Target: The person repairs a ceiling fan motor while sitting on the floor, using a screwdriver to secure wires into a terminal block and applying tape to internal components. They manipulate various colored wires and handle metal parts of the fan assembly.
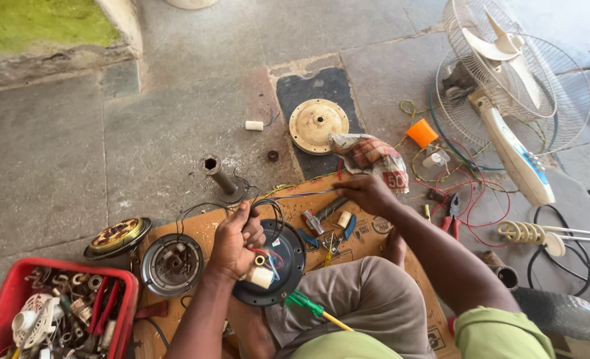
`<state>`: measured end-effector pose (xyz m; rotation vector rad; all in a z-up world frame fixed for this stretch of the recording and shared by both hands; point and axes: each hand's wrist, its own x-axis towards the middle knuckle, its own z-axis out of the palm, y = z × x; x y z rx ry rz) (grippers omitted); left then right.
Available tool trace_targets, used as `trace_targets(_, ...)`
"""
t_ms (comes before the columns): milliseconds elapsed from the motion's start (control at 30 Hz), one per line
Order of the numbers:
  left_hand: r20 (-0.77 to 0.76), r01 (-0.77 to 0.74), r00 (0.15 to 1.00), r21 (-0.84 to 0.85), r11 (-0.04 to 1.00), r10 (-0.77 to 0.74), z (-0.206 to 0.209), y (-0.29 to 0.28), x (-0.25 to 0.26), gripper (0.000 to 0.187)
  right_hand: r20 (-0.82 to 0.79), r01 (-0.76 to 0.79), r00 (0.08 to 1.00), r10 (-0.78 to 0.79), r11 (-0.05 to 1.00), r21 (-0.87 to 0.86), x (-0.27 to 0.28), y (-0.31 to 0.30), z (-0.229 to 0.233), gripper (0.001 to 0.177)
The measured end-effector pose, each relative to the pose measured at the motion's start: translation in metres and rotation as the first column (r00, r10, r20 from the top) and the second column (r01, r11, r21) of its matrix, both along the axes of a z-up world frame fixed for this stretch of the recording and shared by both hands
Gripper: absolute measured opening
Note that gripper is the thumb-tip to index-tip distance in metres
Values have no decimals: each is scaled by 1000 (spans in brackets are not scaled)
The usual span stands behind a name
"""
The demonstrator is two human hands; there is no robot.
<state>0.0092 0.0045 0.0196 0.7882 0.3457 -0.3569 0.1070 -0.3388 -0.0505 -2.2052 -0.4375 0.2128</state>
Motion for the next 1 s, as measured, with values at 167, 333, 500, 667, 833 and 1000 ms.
trace_targets(167,39,-108,994,63,992,105,14,-11,-5,31,-73,-460,886,458,844,-275,-28,27,26,17)
trace_targets(333,-43,-127,990,147,981,135,38,-25,-4,27,-114,-729,680,724,651,-212,-55,114,109,15)
trace_targets(500,-73,109,993,278,954,-93,28,-25,0,33,299,-651,739,603,753,91,-48,144,145,10)
trace_targets(667,10,288,955,216,933,-297,24,-19,-1,46,357,-523,819,448,839,147,-39,134,142,12)
trace_targets(833,39,344,927,308,887,-373,32,-19,-4,50,366,-497,820,440,864,76,-21,110,132,12)
trace_targets(1000,55,398,886,419,817,-460,40,-24,-6,47,523,-396,728,443,895,-207,-19,109,112,12)
